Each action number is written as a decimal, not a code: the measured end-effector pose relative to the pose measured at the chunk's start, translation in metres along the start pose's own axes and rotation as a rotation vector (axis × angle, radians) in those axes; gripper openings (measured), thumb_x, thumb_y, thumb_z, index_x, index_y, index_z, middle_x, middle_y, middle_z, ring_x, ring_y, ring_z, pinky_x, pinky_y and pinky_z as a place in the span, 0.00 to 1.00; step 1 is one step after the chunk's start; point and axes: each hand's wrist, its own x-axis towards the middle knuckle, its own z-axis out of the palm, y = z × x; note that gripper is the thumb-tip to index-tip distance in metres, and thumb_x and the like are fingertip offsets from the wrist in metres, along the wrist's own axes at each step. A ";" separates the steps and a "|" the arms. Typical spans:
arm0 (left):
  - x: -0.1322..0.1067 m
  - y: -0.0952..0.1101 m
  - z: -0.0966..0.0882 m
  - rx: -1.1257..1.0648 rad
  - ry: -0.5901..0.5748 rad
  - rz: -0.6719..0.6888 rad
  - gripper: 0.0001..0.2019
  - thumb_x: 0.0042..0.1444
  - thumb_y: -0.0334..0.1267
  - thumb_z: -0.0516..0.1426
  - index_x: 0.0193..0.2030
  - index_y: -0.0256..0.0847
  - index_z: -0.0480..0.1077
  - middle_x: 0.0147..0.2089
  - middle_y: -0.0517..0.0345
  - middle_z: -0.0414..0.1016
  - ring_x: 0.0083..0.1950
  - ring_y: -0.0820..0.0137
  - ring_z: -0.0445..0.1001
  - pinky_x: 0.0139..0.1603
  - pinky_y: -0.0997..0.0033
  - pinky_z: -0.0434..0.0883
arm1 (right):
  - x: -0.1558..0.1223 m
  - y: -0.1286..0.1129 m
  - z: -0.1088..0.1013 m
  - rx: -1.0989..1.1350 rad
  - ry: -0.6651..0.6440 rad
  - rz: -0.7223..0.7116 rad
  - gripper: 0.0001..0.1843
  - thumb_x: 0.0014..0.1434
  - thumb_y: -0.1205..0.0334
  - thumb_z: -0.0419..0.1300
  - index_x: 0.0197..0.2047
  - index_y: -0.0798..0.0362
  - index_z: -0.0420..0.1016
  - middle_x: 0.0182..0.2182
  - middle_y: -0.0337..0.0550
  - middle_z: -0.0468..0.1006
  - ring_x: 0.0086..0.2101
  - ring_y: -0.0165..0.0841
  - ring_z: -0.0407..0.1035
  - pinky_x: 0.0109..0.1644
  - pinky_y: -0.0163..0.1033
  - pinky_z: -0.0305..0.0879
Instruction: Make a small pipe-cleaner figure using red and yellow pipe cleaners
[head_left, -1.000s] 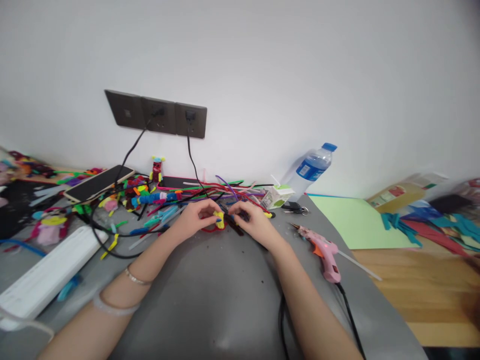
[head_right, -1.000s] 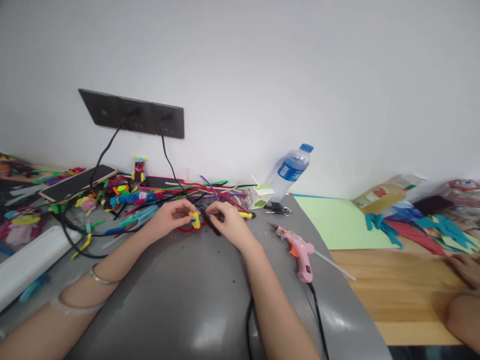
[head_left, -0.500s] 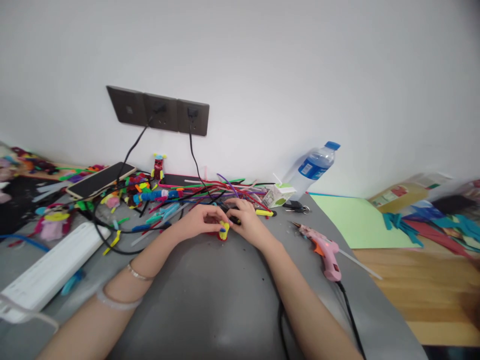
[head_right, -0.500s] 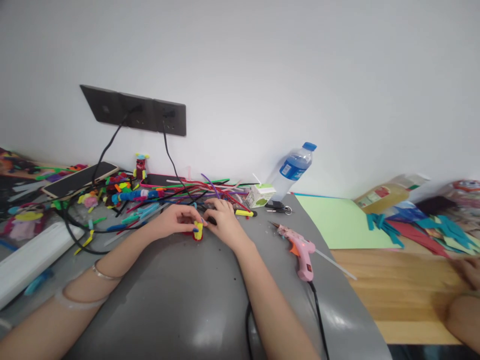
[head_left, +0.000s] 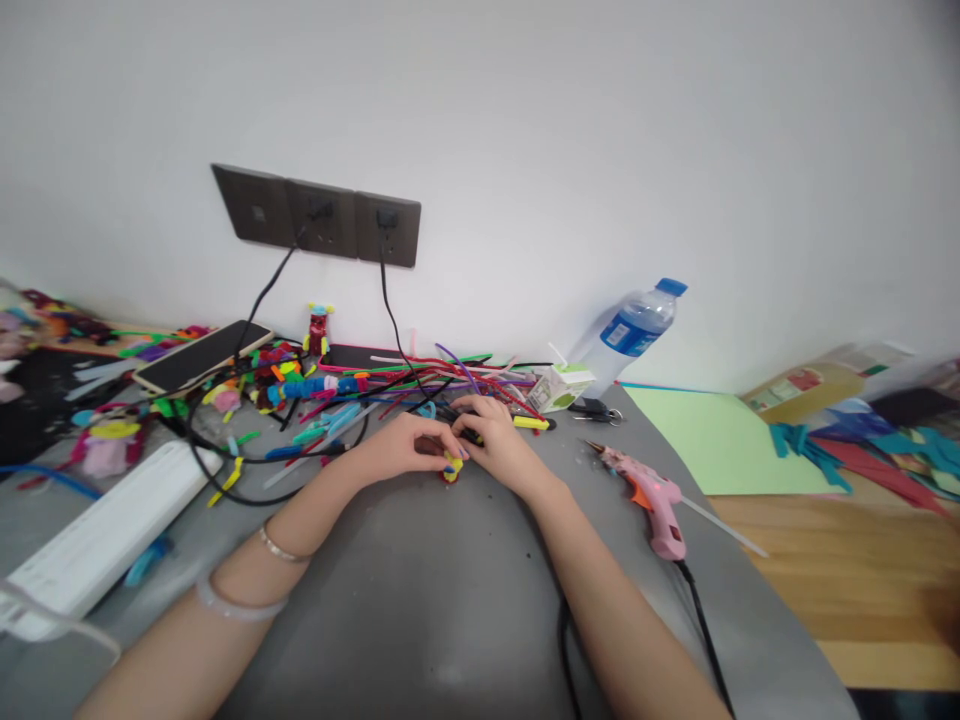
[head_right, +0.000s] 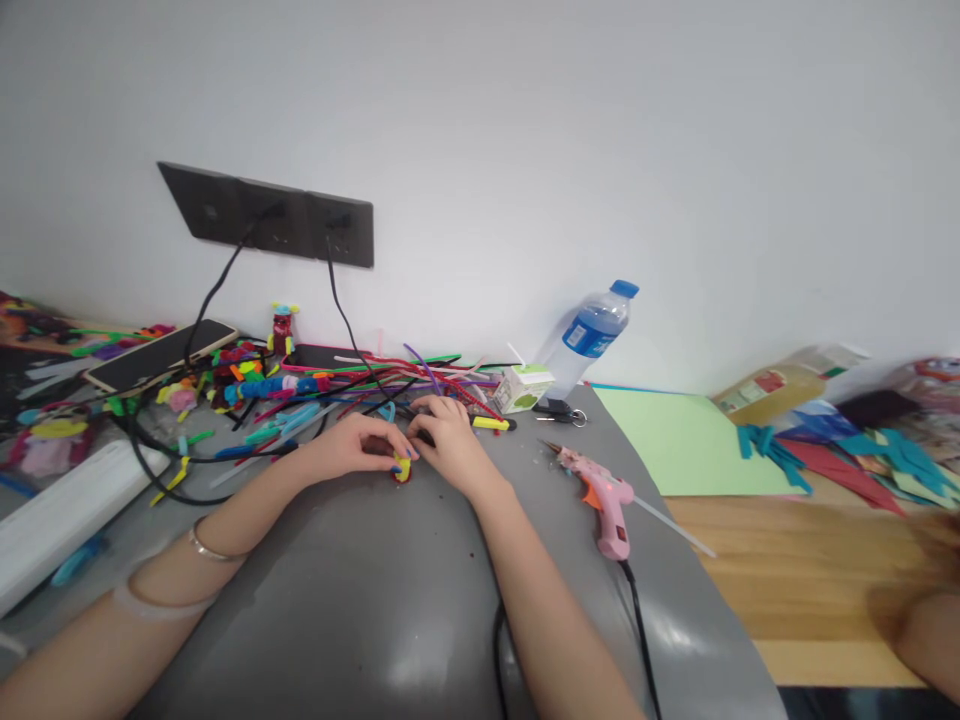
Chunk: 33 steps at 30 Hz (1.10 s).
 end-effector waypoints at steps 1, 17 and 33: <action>0.000 0.000 0.000 0.028 0.002 0.002 0.07 0.53 0.35 0.63 0.38 0.35 0.78 0.38 0.51 0.82 0.38 0.68 0.80 0.41 0.72 0.74 | 0.000 0.000 0.000 0.000 0.000 0.000 0.04 0.57 0.69 0.63 0.33 0.51 0.76 0.51 0.48 0.72 0.53 0.42 0.64 0.60 0.53 0.56; 0.004 -0.002 -0.002 0.185 -0.020 0.148 0.05 0.56 0.36 0.62 0.35 0.37 0.78 0.45 0.48 0.80 0.42 0.67 0.79 0.45 0.70 0.73 | 0.000 0.005 0.004 0.001 -0.002 -0.001 0.04 0.57 0.69 0.62 0.34 0.49 0.77 0.52 0.48 0.72 0.52 0.44 0.64 0.58 0.54 0.57; 0.005 -0.007 -0.003 0.193 -0.037 0.151 0.06 0.56 0.38 0.62 0.35 0.37 0.78 0.42 0.50 0.77 0.40 0.69 0.77 0.43 0.71 0.73 | 0.001 0.007 0.007 0.024 0.016 0.045 0.06 0.57 0.69 0.61 0.36 0.49 0.76 0.52 0.48 0.72 0.53 0.43 0.63 0.57 0.53 0.58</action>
